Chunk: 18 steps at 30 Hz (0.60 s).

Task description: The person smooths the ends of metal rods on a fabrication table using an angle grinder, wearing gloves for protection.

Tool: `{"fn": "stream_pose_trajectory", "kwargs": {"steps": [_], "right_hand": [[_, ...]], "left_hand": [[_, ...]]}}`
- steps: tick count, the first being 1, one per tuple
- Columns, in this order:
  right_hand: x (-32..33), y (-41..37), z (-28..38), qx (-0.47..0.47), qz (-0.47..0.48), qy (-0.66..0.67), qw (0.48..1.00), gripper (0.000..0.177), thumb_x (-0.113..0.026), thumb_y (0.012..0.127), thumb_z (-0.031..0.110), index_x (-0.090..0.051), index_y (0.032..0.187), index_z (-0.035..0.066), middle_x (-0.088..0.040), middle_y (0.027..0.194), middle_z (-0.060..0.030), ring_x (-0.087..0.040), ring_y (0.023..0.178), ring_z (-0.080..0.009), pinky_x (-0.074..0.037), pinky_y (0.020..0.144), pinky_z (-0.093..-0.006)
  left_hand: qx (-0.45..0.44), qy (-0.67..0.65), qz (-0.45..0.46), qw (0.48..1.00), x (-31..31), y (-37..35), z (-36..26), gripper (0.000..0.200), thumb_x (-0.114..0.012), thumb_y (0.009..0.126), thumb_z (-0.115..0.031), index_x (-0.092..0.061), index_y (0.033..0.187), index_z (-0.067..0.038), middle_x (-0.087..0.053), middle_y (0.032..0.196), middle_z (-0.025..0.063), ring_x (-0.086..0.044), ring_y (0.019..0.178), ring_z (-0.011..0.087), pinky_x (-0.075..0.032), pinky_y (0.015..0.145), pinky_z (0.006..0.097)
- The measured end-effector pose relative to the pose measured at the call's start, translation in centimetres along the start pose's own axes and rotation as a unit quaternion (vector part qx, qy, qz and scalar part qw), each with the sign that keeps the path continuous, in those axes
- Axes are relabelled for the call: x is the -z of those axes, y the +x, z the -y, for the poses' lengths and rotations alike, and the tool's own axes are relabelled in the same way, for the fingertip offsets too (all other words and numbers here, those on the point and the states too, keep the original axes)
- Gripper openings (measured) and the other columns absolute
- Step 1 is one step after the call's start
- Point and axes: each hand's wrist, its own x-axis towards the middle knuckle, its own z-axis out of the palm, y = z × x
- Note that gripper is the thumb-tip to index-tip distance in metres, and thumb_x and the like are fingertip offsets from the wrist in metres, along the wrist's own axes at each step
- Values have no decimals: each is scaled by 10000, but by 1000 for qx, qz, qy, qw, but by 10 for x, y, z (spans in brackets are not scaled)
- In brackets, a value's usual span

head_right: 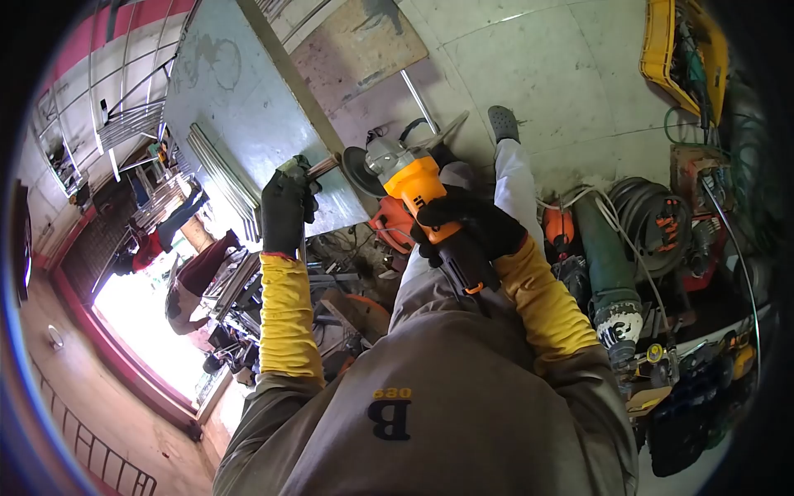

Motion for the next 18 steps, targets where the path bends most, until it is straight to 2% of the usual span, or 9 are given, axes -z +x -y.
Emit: {"fn": "stream_pose_trajectory", "kwargs": {"steps": [8,13,15,18], "right_hand": [[-9,2,2,9,-17,-12,1000,399,-824,938,263,-659,1195,7,-720,983,-137,-723,801,-280,-622,738,-428],[-6,5,3,-7,-11,2,1000,387,-836,928,263,-673,1168,6,-723,987,-129,-728,805,-278,-624,742,-426],[-8,3,3,-7,-37,-4,999,385,-840,922,261,-669,1156,7,-719,983,-123,-724,808,-273,-623,744,-423],[-9,4,3,7,-28,-14,999,387,-837,926,257,-656,1167,13,-713,982,-118,-721,802,-270,-622,741,-419]], "left_hand": [[15,6,-2,1000,2,2,3,361,-541,1152,-334,-689,1273,-28,-704,828,54,-575,549,96,-427,446,253],[18,7,4,1000,3,3,3,376,-538,1156,-347,-688,1291,-30,-704,832,54,-573,553,93,-431,450,251],[22,8,3,1000,5,3,3,384,-534,1158,-353,-687,1297,-30,-704,834,54,-572,554,92,-432,451,250],[13,10,4,1000,4,2,4,402,-491,1171,-357,-682,1300,-27,-702,837,57,-573,552,93,-434,452,250]]}}
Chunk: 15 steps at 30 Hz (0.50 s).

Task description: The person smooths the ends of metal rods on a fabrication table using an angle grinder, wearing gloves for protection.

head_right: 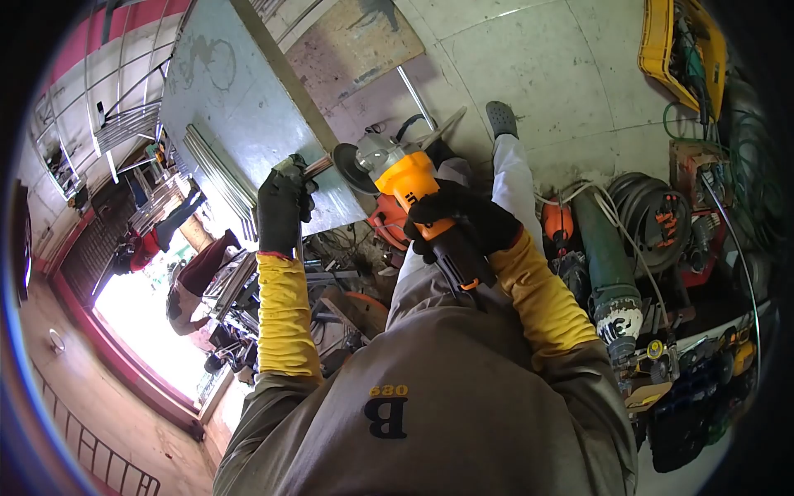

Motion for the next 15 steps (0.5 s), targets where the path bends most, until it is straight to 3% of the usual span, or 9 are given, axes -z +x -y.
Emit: {"fn": "stream_pose_trajectory", "kwargs": {"steps": [3,6,8,13,15], "right_hand": [[1,5,3,-5,48,24,999,407,-835,929,239,-632,1211,27,-709,984,-118,-722,804,-269,-625,742,-417],[-5,0,6,16,26,-20,999,395,-830,934,224,-633,1219,34,-709,982,-120,-727,813,-269,-628,745,-411],[-4,-1,0,18,4,-17,1000,397,-830,930,217,-631,1222,34,-710,981,-122,-728,811,-270,-627,745,-412],[0,0,-7,29,-6,17,999,399,-824,929,207,-627,1231,34,-717,977,-131,-729,792,-268,-626,745,-406],[-4,3,-3,30,-9,-27,999,393,-819,923,210,-636,1224,36,-723,968,-130,-728,781,-259,-622,741,-396]], "left_hand": [[-2,-2,0,1000,2,2,7,433,-442,1183,-367,-672,1302,-20,-701,837,62,-575,549,99,-438,453,251],[1,-6,8,1000,5,5,9,456,-411,1188,-374,-665,1304,-13,-699,834,66,-578,545,105,-442,453,251],[11,-34,12,999,4,4,3,286,-521,1151,-274,-644,1272,-47,-692,813,44,-579,544,107,-459,462,254],[18,-28,8,999,3,1,0,271,-559,1137,-281,-656,1257,-58,-692,816,34,-584,555,102,-463,468,251],[18,-27,12,999,2,0,0,267,-570,1133,-283,-661,1251,-62,-692,817,31,-586,559,100,-464,470,249]]}}
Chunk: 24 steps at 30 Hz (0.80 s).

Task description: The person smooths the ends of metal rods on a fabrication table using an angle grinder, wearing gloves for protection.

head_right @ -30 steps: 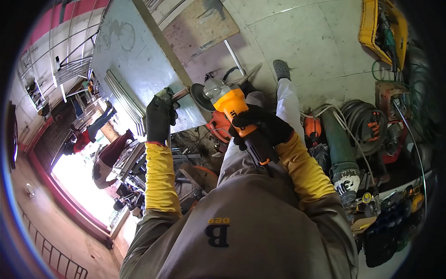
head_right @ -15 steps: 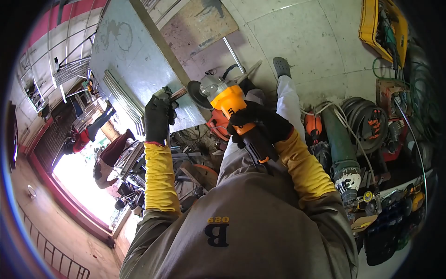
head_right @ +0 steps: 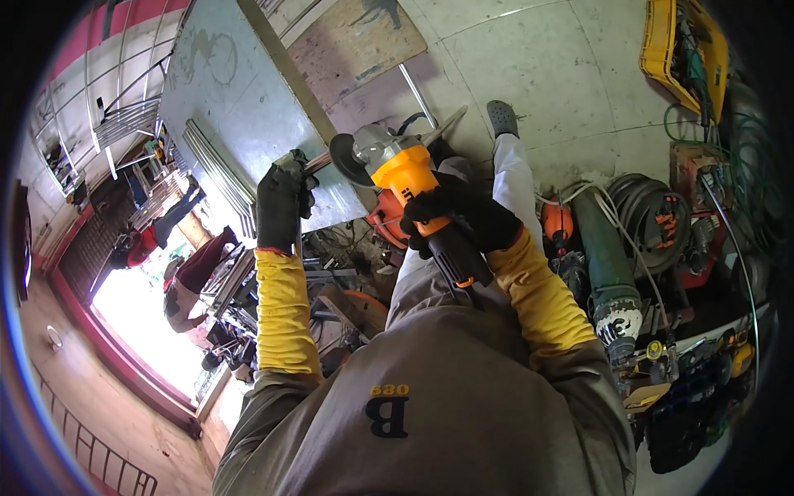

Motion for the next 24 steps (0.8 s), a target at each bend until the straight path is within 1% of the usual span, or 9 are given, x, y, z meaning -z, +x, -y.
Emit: {"fn": "stream_pose_trajectory", "kwargs": {"steps": [4,6,10,12,16,18,19,23,24], "right_hand": [[-13,-4,2,23,1,-39,999,388,-815,914,223,-645,1206,33,-726,953,-117,-725,775,-247,-615,734,-380],[-15,-6,-1,41,-25,-66,997,396,-801,914,231,-644,1186,-11,-718,917,-119,-716,735,-238,-596,719,-374],[-4,-4,-9,48,-20,-89,995,371,-802,925,239,-642,1187,31,-721,941,-92,-719,777,-225,-605,731,-367],[1,-4,-10,84,-48,-95,991,384,-806,904,201,-637,1201,25,-717,934,-99,-716,733,-219,-601,692,-366],[3,-6,-1,77,-41,-67,994,415,-805,901,184,-610,1234,31,-714,940,-94,-715,715,-222,-614,664,-386],[-3,-19,13,47,-97,-96,990,464,-813,892,184,-585,1267,34,-711,939,-104,-716,699,-235,-628,639,-416],[-9,-24,18,70,-86,-109,988,470,-807,890,196,-583,1268,27,-708,937,-119,-720,698,-247,-634,615,-440],[-14,-33,26,55,-62,-127,988,504,-791,882,209,-578,1292,9,-710,932,-137,-718,686,-268,-633,634,-439],[-14,-34,24,19,-70,-76,994,509,-768,888,224,-579,1301,-6,-712,924,-143,-713,677,-277,-627,641,-435]], "left_hand": [[1,-10,3,1000,0,-2,-5,265,-566,1132,-276,-658,1265,-66,-689,818,28,-594,569,99,-467,471,246],[3,-1,7,1000,1,-2,-3,271,-564,1132,-275,-653,1281,-68,-688,821,27,-595,570,99,-468,472,245],[3,-16,14,1000,2,0,-3,285,-555,1135,-281,-644,1299,-66,-691,837,31,-595,568,100,-471,473,242],[8,-15,13,1000,2,0,-3,289,-552,1136,-283,-643,1302,-64,-691,841,34,-594,568,99,-471,473,241],[-19,-7,8,1000,1,0,3,304,-551,1136,-281,-645,1300,-43,-690,838,33,-592,568,98,-450,464,244],[-30,0,8,1000,1,0,9,309,-553,1134,-278,-645,1302,-35,-689,837,32,-590,569,97,-441,463,243],[-45,10,-2,999,0,0,14,317,-555,1133,-270,-650,1315,-28,-685,838,29,-589,579,94,-437,471,240],[-110,16,-55,992,-14,-8,24,342,-561,1128,-237,-665,1364,-13,-682,854,18,-585,625,78,-444,520,230],[-109,14,-55,992,-14,-9,27,342,-561,1128,-237,-665,1364,-13,-682,854,18,-585,625,78,-444,520,230]]}}
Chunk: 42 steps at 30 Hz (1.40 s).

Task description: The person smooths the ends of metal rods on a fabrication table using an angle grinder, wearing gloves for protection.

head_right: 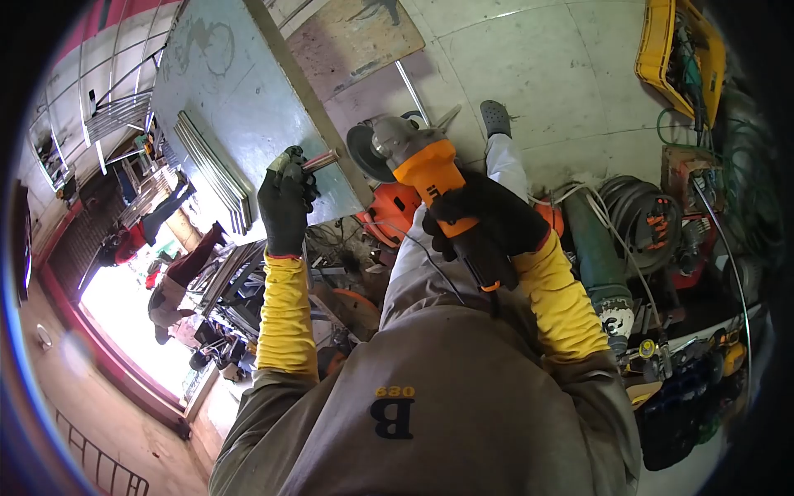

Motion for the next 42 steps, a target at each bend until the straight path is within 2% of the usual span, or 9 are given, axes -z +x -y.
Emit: {"fn": "stream_pose_trajectory", "kwargs": {"steps": [2,11,13,17,21,23,26,34,42], "right_hand": [[1,0,1,-42,-7,45,998,517,-744,894,238,-580,1310,-21,-714,917,-149,-709,667,-286,-621,649,-431],[-3,8,8,-106,-21,89,990,512,-694,922,283,-596,1304,-43,-721,915,-164,-710,675,-306,-606,660,-430],[0,11,9,-136,19,91,986,431,-792,923,284,-637,1248,48,-724,982,-106,-726,765,-266,-629,710,-436],[-7,13,11,-139,7,89,986,414,-791,924,269,-636,1226,31,-725,982,-106,-728,757,-264,-632,705,-435],[-9,14,12,-95,17,40,995,417,-789,923,243,-632,1229,7,-729,959,-125,-729,733,-267,-631,665,-434],[-13,14,13,-69,25,14,997,422,-790,923,240,-630,1229,-1,-731,950,-132,-729,726,-268,-630,651,-431],[-29,8,18,-50,-39,-22,998,406,-763,896,184,-608,1201,-35,-701,898,-160,-719,657,-310,-630,621,-470],[-38,-7,4,53,-31,-165,984,534,-825,891,195,-601,1338,5,-675,884,-88,-689,723,-214,-585,708,-385],[-21,8,-3,69,11,-67,995,463,-784,927,146,-577,1313,-3,-701,927,-104,-726,729,-235,-619,673,-414]], "left_hand": [[-36,-17,-13,999,-1,-2,5,360,-517,1099,-104,-685,1400,-1,-718,937,28,-594,702,70,-486,599,242],[-44,20,-16,999,1,0,10,361,-528,1082,-74,-691,1393,10,-755,1054,58,-642,829,91,-538,713,263],[-64,20,-20,998,1,2,19,355,-543,1096,-127,-684,1396,0,-731,978,39,-615,743,80,-493,634,246],[-76,24,-9,997,4,4,20,366,-547,1109,-182,-672,1407,-9,-705,892,17,-599,656,71,-444,547,228],[-45,43,8,998,7,8,7,349,-529,1109,-190,-681,1363,-6,-701,869,24,-606,639,76,-438,523,228],[33,28,38,998,6,7,-13,326,-510,1106,-195,-680,1311,-8,-703,852,40,-610,608,86,-435,489,232],[47,29,60,997,11,13,-16,312,-501,1111,-212,-675,1282,-18,-710,848,56,-607,580,94,-432,462,235],[64,13,82,995,16,16,-23,345,-493,1141,-276,-672,1297,-26,-714,852,64,-610,573,101,-449,459,237],[93,43,67,992,13,16,-31,392,-448,1170,-323,-670,1295,-25,-709,846,61,-617,582,102,-457,459,236]]}}
